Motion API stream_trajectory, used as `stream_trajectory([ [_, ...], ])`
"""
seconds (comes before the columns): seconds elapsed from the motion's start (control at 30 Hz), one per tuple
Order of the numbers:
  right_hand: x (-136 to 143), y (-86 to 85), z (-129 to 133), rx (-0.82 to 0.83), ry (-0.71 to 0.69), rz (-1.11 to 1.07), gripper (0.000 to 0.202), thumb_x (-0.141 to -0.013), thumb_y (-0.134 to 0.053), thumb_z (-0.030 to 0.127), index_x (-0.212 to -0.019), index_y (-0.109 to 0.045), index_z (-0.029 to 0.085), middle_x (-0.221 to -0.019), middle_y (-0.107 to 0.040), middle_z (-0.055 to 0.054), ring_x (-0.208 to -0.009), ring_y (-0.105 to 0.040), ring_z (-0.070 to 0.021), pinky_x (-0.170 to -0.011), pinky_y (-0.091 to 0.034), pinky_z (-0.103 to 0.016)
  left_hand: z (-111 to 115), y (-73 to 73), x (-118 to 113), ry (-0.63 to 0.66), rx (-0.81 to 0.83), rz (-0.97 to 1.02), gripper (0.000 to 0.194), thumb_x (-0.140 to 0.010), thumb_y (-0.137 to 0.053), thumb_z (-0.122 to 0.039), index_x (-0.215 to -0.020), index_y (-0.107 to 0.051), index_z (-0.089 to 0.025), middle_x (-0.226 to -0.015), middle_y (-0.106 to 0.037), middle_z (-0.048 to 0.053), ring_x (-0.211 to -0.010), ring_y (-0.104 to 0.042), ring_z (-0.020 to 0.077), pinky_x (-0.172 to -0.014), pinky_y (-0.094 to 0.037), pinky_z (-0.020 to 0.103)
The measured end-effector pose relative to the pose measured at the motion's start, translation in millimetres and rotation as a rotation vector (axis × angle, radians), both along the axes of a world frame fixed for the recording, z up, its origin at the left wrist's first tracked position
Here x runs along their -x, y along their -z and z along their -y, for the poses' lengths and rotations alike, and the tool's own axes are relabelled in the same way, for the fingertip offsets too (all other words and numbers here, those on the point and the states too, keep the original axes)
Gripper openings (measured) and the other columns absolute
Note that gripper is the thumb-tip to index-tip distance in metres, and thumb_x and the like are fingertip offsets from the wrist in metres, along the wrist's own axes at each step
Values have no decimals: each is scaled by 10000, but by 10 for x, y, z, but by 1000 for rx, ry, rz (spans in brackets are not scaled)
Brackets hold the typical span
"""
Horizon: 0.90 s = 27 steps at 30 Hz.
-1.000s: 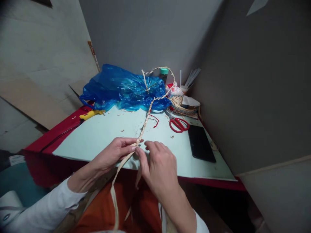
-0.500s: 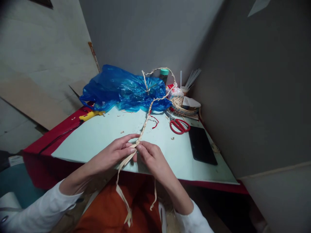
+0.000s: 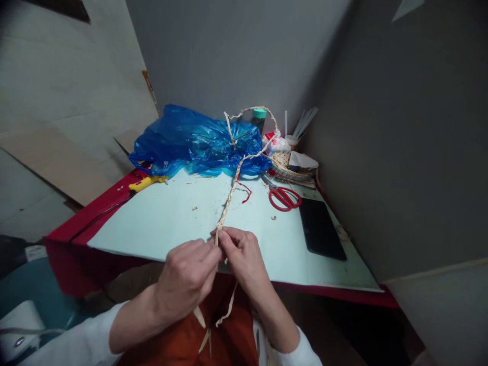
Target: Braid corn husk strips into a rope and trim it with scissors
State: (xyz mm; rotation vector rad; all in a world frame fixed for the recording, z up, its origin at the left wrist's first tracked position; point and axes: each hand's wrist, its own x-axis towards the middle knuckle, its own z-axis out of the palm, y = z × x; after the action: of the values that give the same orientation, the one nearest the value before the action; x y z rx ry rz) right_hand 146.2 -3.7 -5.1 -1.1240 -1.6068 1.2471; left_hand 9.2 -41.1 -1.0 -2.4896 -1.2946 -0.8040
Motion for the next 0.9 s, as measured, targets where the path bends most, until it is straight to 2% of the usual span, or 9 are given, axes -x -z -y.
stream_trajectory([
  [0.17,-67,-26,-26,124,-75,-179,287,-868,-585,395,-815,-697,135,-769,-664,-28,-737,-572,-146,-723,-426,-253,-3,-46,-89,82,172,-56,226,-803,-408,-24,-828,-596,-146,-739,-643,97,-712,-590,227,-636,-467,345],
  [0.27,-93,-22,-18,127,-96,-194,284,-882,-568,395,-802,-663,140,-716,-607,-4,-658,-510,-119,-638,-388,-232,-56,-194,42,125,403,174,156,-875,-503,-210,-745,-581,-177,-710,-624,51,-679,-558,187,-641,-435,314],
  [0.33,-94,-18,-3,106,-117,-158,324,-914,-521,410,-770,-634,143,-663,-544,16,-583,-420,-95,-564,-327,-218,-152,-267,144,-3,462,381,305,-913,-484,-325,-645,-541,-189,-644,-567,27,-679,-528,175,-672,-411,309],
  [0.4,-80,-25,15,76,-132,-132,361,-939,-477,420,-735,-595,147,-640,-489,29,-554,-346,-85,-531,-281,-217,-289,-281,207,-65,572,529,258,-912,-474,-336,-728,-570,-183,-746,-598,41,-764,-538,185,-725,-407,312],
  [0.5,-56,-47,41,-8,-111,-105,336,-957,-449,394,-733,-542,161,-683,-483,26,-605,-379,-94,-573,-315,-215,-483,-207,205,192,956,719,210,-893,-473,-353,-823,-557,-173,-774,-609,41,-750,-546,169,-711,-418,290],
  [0.6,-71,-44,53,-75,-115,-34,298,-974,-412,370,-785,-529,171,-733,-519,13,-668,-443,-110,-639,-363,-224,-559,-115,151,384,1245,895,250,-898,-459,-410,-866,-506,-166,-672,-553,0,-539,-424,99,-527,-336,229],
  [0.67,-103,-21,52,-97,-146,33,284,-987,-382,374,-848,-531,176,-758,-534,11,-679,-458,-114,-660,-377,-232,-548,-82,130,384,1297,939,249,-897,-479,-413,-895,-491,-164,-659,-545,-11,-484,-341,71,-465,-253,210],
  [0.8,-136,30,59,-97,-206,132,268,-997,-361,381,-888,-509,186,-754,-523,18,-651,-445,-110,-639,-377,-235,-506,-75,152,380,1276,994,192,-871,-547,-347,-872,-517,-158,-693,-576,18,-602,-472,86,-534,-339,185],
  [0.9,-92,51,96,-107,-158,163,262,-1000,-347,376,-872,-484,192,-726,-523,19,-626,-444,-112,-624,-366,-241,-510,-91,200,293,1369,1025,235,-862,-576,-343,-1011,-526,-169,-604,-518,-42,-482,-370,53,-433,-240,155],
])
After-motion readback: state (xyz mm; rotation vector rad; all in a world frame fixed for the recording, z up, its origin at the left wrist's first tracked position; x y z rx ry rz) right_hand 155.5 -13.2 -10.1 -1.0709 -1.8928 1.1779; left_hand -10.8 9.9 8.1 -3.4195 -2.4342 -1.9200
